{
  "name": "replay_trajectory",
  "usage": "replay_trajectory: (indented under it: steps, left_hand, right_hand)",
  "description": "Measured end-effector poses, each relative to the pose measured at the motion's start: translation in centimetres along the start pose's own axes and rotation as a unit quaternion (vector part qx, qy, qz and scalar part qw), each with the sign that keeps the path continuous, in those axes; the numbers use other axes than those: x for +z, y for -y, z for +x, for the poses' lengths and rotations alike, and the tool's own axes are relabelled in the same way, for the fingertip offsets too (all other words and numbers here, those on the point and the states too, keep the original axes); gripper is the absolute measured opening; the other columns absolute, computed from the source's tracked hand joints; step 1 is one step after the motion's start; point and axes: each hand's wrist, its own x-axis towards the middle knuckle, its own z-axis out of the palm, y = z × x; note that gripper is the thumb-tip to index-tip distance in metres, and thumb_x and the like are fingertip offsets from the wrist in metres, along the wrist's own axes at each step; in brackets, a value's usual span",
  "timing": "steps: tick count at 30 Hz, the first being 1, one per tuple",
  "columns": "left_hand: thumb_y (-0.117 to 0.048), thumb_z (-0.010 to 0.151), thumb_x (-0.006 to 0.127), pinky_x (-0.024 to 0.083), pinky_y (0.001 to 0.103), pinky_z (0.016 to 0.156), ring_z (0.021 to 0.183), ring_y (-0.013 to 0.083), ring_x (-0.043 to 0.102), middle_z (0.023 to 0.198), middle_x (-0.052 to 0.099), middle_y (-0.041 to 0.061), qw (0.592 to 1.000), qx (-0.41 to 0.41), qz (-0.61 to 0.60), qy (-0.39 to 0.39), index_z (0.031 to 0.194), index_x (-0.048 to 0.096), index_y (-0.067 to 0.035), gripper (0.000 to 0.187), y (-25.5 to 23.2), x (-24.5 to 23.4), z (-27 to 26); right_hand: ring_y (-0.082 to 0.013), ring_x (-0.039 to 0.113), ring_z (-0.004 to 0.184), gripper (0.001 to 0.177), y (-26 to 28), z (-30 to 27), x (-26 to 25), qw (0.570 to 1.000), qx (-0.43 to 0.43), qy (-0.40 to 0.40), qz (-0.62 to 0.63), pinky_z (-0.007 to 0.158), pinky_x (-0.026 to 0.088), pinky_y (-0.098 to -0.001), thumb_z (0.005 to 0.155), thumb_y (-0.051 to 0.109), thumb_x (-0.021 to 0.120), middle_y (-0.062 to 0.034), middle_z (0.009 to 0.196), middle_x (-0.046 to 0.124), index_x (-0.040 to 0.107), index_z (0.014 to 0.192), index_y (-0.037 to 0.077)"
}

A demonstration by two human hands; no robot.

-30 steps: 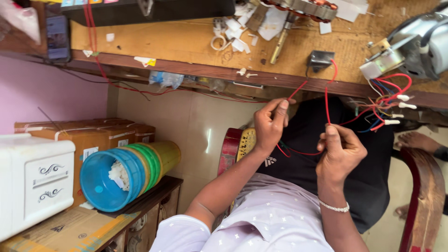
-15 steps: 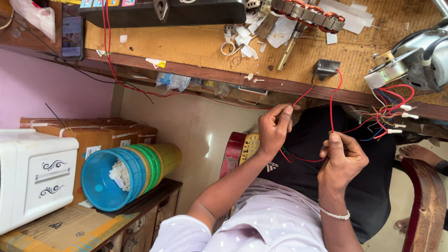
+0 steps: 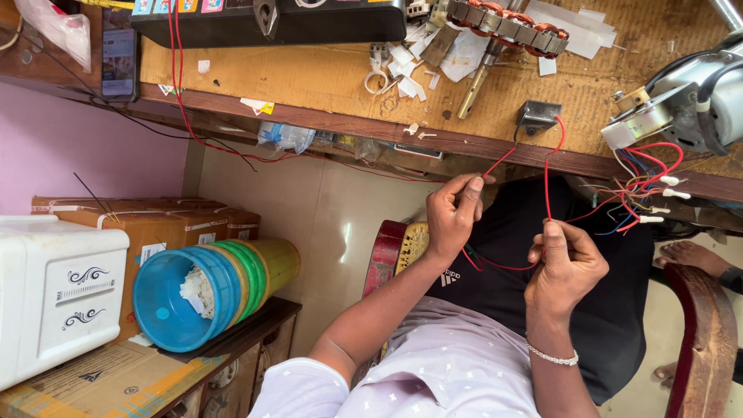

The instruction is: The person works on a small electric motor, using a screwdriver to adjust internal components and pliers to strip and cut wires. They connect wires to a small black component and manipulate red wires throughout the process.

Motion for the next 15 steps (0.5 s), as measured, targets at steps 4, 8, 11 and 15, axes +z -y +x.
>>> replay_trajectory:
  steps: [4, 8, 11, 15]
  left_hand:
    - [-0.035, 0.107, 0.058, 0.036, 0.023, 0.048, 0.050, 0.0038, 0.048, 0.054, 0.051, -0.003, 1.000, 0.000, -0.005, -0.002, 0.106, 0.075, -0.001, 0.038, -0.06, -0.03, -0.02]
    - [-0.033, 0.107, 0.058, 0.035, 0.024, 0.048, 0.050, 0.0037, 0.047, 0.055, 0.051, -0.003, 1.000, 0.001, -0.011, -0.009, 0.104, 0.074, 0.000, 0.036, -0.31, 0.10, 0.06]
    - [-0.031, 0.107, 0.058, 0.034, 0.024, 0.047, 0.050, 0.0034, 0.046, 0.055, 0.051, -0.003, 1.000, 0.002, -0.014, -0.013, 0.103, 0.074, 0.000, 0.035, -0.54, 0.14, -0.04]
    - [-0.029, 0.108, 0.058, 0.035, 0.024, 0.048, 0.050, 0.0031, 0.046, 0.056, 0.051, -0.004, 0.999, 0.005, -0.033, -0.010, 0.104, 0.073, -0.001, 0.033, -0.23, 0.14, -0.11]
  right_hand:
    - [-0.0115, 0.058, 0.060, 0.014, -0.03, -0.08, -0.06, 1.000, 0.004, 0.000, 0.001, 0.055, 0.048, -0.0222, 0.101, 0.006, 0.076, -0.0096, 0.079, 0.067, 0.071, 0.102, -0.007]
    - [-0.0115, 0.058, 0.061, 0.014, -0.01, 0.00, 0.03, 1.000, 0.002, -0.003, -0.003, 0.055, 0.047, -0.0219, 0.101, 0.006, 0.076, -0.0095, 0.080, 0.067, 0.071, 0.103, -0.007]
    - [-0.0114, 0.058, 0.060, 0.013, 0.09, -0.02, 0.07, 1.000, 0.004, -0.005, -0.002, 0.055, 0.047, -0.0220, 0.100, 0.006, 0.075, -0.0091, 0.079, 0.067, 0.071, 0.102, -0.007]
    - [-0.0115, 0.058, 0.061, 0.012, -0.28, -0.22, -0.12, 0.999, 0.008, 0.001, 0.034, 0.055, 0.047, -0.0224, 0.100, 0.005, 0.075, -0.0082, 0.078, 0.066, 0.070, 0.101, -0.006]
